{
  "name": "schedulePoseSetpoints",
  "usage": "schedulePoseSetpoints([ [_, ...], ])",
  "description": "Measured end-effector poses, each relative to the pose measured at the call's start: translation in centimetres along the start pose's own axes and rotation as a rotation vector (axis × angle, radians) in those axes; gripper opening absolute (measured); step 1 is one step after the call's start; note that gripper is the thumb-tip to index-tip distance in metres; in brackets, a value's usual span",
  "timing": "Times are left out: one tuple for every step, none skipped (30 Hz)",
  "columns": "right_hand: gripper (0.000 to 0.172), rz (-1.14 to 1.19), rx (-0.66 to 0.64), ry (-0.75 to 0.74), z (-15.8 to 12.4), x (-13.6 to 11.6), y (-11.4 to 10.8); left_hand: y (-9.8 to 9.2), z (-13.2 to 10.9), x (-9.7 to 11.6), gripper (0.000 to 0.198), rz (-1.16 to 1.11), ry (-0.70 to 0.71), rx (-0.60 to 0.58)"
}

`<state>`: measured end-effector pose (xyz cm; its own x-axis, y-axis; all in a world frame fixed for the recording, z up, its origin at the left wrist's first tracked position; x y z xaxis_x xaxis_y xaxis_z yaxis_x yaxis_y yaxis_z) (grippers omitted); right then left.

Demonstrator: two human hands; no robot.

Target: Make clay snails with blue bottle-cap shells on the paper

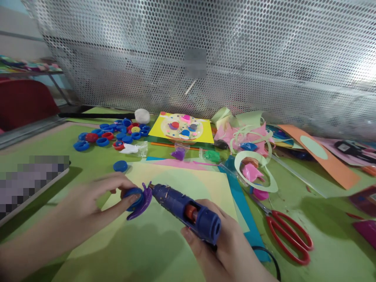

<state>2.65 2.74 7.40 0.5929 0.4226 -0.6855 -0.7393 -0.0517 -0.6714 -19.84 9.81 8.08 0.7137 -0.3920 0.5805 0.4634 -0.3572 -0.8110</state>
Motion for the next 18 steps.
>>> schedulePoseSetpoints([
  [0.006, 0.007, -0.001, 0.007, -0.02, 0.0, 0.03, 0.0, 0.0, -0.03, 0.017, 0.0, 0.008, 0.005],
  [0.006, 0.008, 0.002, 0.01, -0.05, -0.03, 0.07, 0.01, -0.01, -0.05, 0.017, 0.0, 0.016, 0.01],
  [0.007, 0.007, 0.006, 0.009, -0.1, -0.1, 0.11, 0.02, -0.02, -0.08, 0.017, -0.001, 0.024, 0.014],
  [0.007, 0.006, 0.012, 0.007, -0.15, -0.18, 0.16, 0.02, -0.04, -0.09, 0.017, 0.0, 0.029, 0.019],
  [0.006, 0.004, 0.025, 0.008, -0.21, -0.26, 0.2, 0.02, -0.06, -0.1, 0.017, 0.0, 0.03, 0.02],
  [0.006, 0.001, 0.04, 0.011, -0.27, -0.33, 0.23, 0.03, -0.08, -0.1, 0.016, 0.001, 0.03, 0.019],
  [0.006, -0.001, 0.06, 0.021, -0.34, -0.35, 0.25, 0.02, -0.1, -0.08, 0.016, 0.003, 0.032, 0.018],
  [0.006, -0.003, 0.076, 0.029, -0.39, -0.36, 0.27, 0.01, -0.1, -0.04, 0.016, 0.005, 0.032, 0.017],
  [0.006, -0.007, 0.082, 0.028, -0.41, -0.36, 0.3, 0.0, -0.1, -0.01, 0.016, 0.006, 0.032, 0.015],
  [0.006, -0.011, 0.077, 0.016, -0.39, -0.35, 0.33, -0.02, -0.08, 0.03, 0.016, 0.008, 0.031, 0.014],
  [0.006, -0.015, 0.063, -0.003, -0.34, -0.34, 0.35, -0.04, -0.05, 0.06, 0.016, 0.009, 0.031, 0.015],
  [0.007, -0.019, 0.051, -0.021, -0.27, -0.3, 0.35, -0.05, -0.02, 0.09, 0.016, 0.01, 0.029, 0.015],
  [0.007, -0.024, 0.043, -0.036, -0.19, -0.24, 0.31, -0.06, 0.01, 0.1, 0.016, 0.01, 0.026, 0.014],
  [0.007, -0.03, 0.037, -0.048, -0.11, -0.2, 0.26, -0.05, 0.02, 0.11, 0.016, 0.007, 0.024, 0.012],
  [0.008, -0.035, 0.037, -0.055, -0.04, -0.16, 0.18, -0.05, 0.01, 0.1, 0.016, 0.004, 0.022, 0.012],
  [0.008, -0.039, 0.035, -0.065, 0.01, -0.17, 0.11, -0.04, -0.02, 0.1, 0.017, 0.002, 0.02, 0.014],
  [0.008, -0.043, 0.029, -0.078, 0.04, -0.23, 0.06, -0.05, -0.06, 0.08, 0.017, 0.0, 0.015, 0.016],
  [0.008, -0.048, 0.023, -0.092, 0.03, -0.34, 0.02, -0.07, -0.1, 0.04, 0.018, -0.003, 0.005, 0.02],
])
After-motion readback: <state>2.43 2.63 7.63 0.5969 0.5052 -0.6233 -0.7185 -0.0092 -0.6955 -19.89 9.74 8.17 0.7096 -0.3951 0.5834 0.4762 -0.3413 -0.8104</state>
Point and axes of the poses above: each hand's wrist, its own z-axis towards the middle knuckle, its own y-axis out of the palm, x = y × z, the point moved 3 cm from there along z, towards the middle knuckle, and after that the axes turned 12 degrees about -x, right-handed, at the moved point
